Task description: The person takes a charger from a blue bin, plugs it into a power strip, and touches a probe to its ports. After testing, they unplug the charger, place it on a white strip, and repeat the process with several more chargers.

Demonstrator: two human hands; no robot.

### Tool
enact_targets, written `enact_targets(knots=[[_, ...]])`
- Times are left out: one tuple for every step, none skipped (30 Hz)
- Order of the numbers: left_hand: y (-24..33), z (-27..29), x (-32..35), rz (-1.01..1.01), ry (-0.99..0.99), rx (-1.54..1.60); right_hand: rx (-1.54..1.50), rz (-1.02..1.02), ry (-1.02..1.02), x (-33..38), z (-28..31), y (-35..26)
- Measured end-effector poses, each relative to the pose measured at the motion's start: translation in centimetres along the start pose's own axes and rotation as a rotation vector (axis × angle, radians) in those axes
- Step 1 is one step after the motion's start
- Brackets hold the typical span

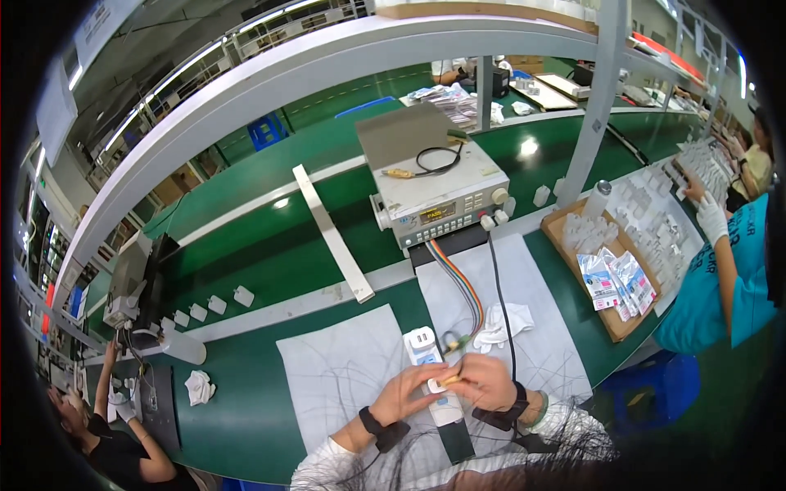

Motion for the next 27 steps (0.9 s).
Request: enact_targets(knots=[[0.0, -0.3, 0.0, 0.003, -0.004, 0.006, -0.009, 0.005, 0.040, -0.5, 0.6, -0.6], [0.1, -0.6, 0.2, 0.009, -0.005, 0.010, -0.020, -0.003, 0.023, -1.4, 0.9, -0.9], [0.2, -0.6, -0.2, 0.012, -0.002, 0.016, 0.027, -0.067, 0.047, -2.6, 1.5, -0.6], [0.5, -0.6, -0.5, 0.021, -0.015, 0.029, 0.073, -0.129, 0.069, -3.5, 1.9, -0.1], [0.9, -0.7, -0.7, 0.030, -0.028, 0.041, 0.071, -0.131, 0.062, -3.9, 1.3, 1.0], [1.1, -0.8, -1.0, 0.035, -0.042, 0.052, -0.027, -0.172, 0.075, -4.1, 0.7, 3.3], [1.1, -0.9, -1.2, 0.034, -0.040, 0.055, -0.124, -0.213, 0.088, -4.2, 0.2, 5.0], [1.4, -0.7, -1.2, -0.032, -0.022, -0.032, -0.130, -0.211, 0.077, -4.4, -0.4, 5.6], [1.7, -0.6, -1.2, -0.097, -0.008, -0.118, -0.075, -0.221, 0.078, -4.3, -0.9, 6.1], [2.0, -0.5, -1.1, -0.162, 0.006, -0.204, -0.019, -0.230, 0.079, -4.2, -1.3, 6.6], [2.0, -0.2, -1.1, -0.155, 0.012, -0.205, 0.034, -0.239, 0.081, -4.2, -1.6, 6.8], [2.1, -0.1, -1.1, -0.155, -0.009, -0.168, 0.028, -0.240, 0.075, -4.2, -1.8, 6.8], [2.2, 0.0, -1.1, -0.156, -0.031, -0.132, 0.033, -0.248, 0.058, -4.2, -1.9, 6.9], [2.2, 0.0, -1.0, -0.157, -0.055, -0.095, 0.038, -0.257, 0.042, -4.1, -2.0, 6.9], [2.0, 0.2, -0.8, -0.150, -0.053, -0.094, 0.043, -0.266, 0.027, -4.1, -2.1, 6.9], [2.1, 0.2, -0.8, -0.161, -0.055, -0.089, 0.040, -0.268, 0.032, -4.1, -1.9, 6.7], [2.3, 0.3, -0.7, -0.171, -0.057, -0.085, 0.093, -0.248, 0.026, -4.3, -1.8, 6.2], [2.4, 0.4, -0.7, -0.179, -0.060, -0.083, 0.144, -0.228, 0.021, -4.5, -1.7, 5.9], [2.7, 0.4, -0.4, -0.173, -0.068, -0.091, 0.193, -0.207, 0.019, -4.6, -1.6, 5.7], [2.8, 2.0, 0.1, -0.124, 0.143, 0.190, 0.183, -0.208, 0.030, -4.6, -1.5, 5.9], [2.4, 3.9, 0.7, -0.071, 0.340, 0.467, 0.177, -0.205, 0.034, -4.5, -1.6, 6.1], [2.4, 6.4, 0.4, -0.113, 0.438, 0.283, 0.170, -0.207, 0.035, -4.2, -2.0, 6.3], [2.8, 9.2, -0.6, -0.161, 0.534, 0.104, 0.169, -0.209, 0.032, -3.8, -2.0, 6.7], [3.8, 11.6, -2.5, -0.180, 0.502, -0.188, 0.170, -0.221, 0.052, -3.4, -1.8, 7.0], [5.2, 13.4, -4.7, -0.196, 0.477, -0.494, 0.156, -0.229, 0.045, -3.3, -1.8, 7.4], [5.1, 14.7, -7.1, -0.073, 0.449, -0.458, 0.141, -0.234, 0.034, -3.2, -1.8, 7.8], [5.2, 15.7, -9.1, 0.043, 0.423, -0.420, 0.132, -0.234, 0.026, -3.2, -1.6, 7.8]])
Point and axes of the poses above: each hand's wrist, its own x-axis away from the middle knuckle, its own z-axis out of the back of the hand, y = z × x, the point moved 7 cm from there along -x, towards the middle knuckle, and after that the axes turned 1 degree about y, right-handed, at the moved point
